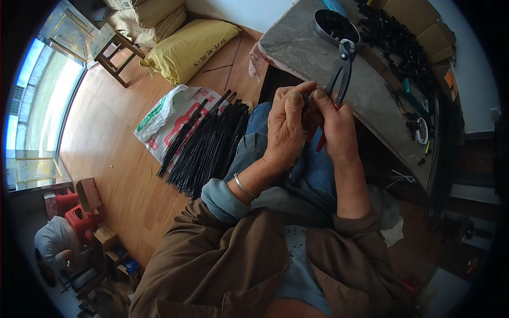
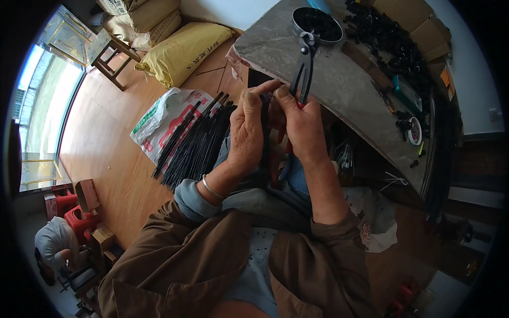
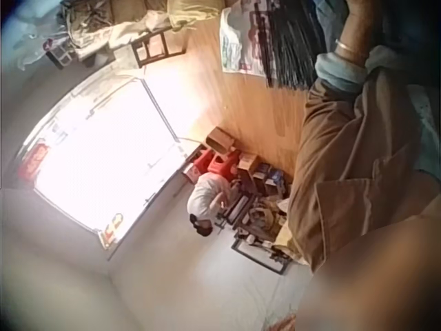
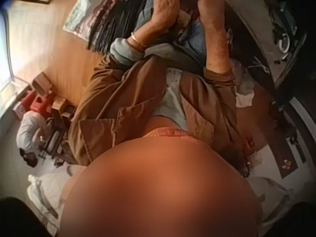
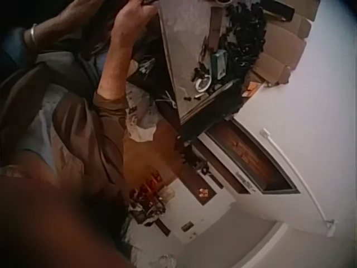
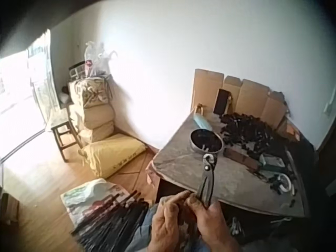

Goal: Assembling thin rods into plastic connectors and using pliers to secure components, likely for umbrella frames.

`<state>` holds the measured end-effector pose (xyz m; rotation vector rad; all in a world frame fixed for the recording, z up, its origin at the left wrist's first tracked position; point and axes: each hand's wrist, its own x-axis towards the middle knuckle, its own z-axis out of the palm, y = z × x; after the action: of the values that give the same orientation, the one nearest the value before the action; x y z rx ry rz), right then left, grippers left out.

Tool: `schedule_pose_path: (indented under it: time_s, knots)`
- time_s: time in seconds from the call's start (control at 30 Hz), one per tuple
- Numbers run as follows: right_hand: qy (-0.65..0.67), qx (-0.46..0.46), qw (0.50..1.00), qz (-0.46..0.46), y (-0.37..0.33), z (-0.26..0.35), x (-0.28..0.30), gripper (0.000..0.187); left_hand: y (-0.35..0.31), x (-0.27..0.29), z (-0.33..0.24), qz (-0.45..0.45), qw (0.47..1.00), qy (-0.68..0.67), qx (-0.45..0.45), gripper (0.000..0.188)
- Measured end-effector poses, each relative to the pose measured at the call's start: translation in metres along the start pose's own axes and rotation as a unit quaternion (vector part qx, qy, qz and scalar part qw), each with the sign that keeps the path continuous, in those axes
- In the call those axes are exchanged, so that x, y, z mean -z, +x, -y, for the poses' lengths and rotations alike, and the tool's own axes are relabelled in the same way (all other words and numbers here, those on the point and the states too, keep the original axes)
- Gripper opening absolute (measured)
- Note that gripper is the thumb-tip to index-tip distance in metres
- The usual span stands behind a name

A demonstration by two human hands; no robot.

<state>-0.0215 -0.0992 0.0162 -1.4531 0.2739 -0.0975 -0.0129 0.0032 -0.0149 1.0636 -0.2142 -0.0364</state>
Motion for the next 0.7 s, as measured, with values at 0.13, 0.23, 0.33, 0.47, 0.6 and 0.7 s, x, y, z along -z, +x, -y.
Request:
schedule_pose_path:
  time_s: [0.13, 0.23, 0.33, 0.47, 0.6, 0.7]
  knots:
    - [-0.012, 0.011, 1.000, 0.022, -0.002, 0.000, 0.003, 0.028, -0.003, 0.003, -0.003, 0.030, 0.995, -0.069, 0.064, 0.043]
    - [-0.019, 0.006, 0.999, 0.040, -0.001, 0.000, 0.006, 0.027, -0.001, 0.001, 0.002, 0.031, 0.994, -0.073, 0.068, 0.043]
    - [0.047, 0.004, 0.999, 0.010, -0.001, -0.001, 0.005, 0.027, 0.001, -0.003, 0.004, 0.013, 1.000, 0.002, -0.008, 0.042]
    - [0.110, -0.028, 0.993, -0.040, 0.000, -0.002, 0.001, 0.027, -0.004, -0.002, 0.005, 0.015, 1.000, -0.001, -0.001, 0.041]
    - [0.019, -0.014, 0.999, -0.033, 0.000, -0.004, 0.008, 0.025, -0.010, -0.009, 0.005, 0.019, 1.000, -0.013, -0.002, 0.042]
    - [-0.022, 0.047, 0.996, -0.066, 0.004, -0.009, 0.006, 0.025, -0.011, -0.010, 0.006, 0.033, 0.999, 0.021, -0.009, 0.044]
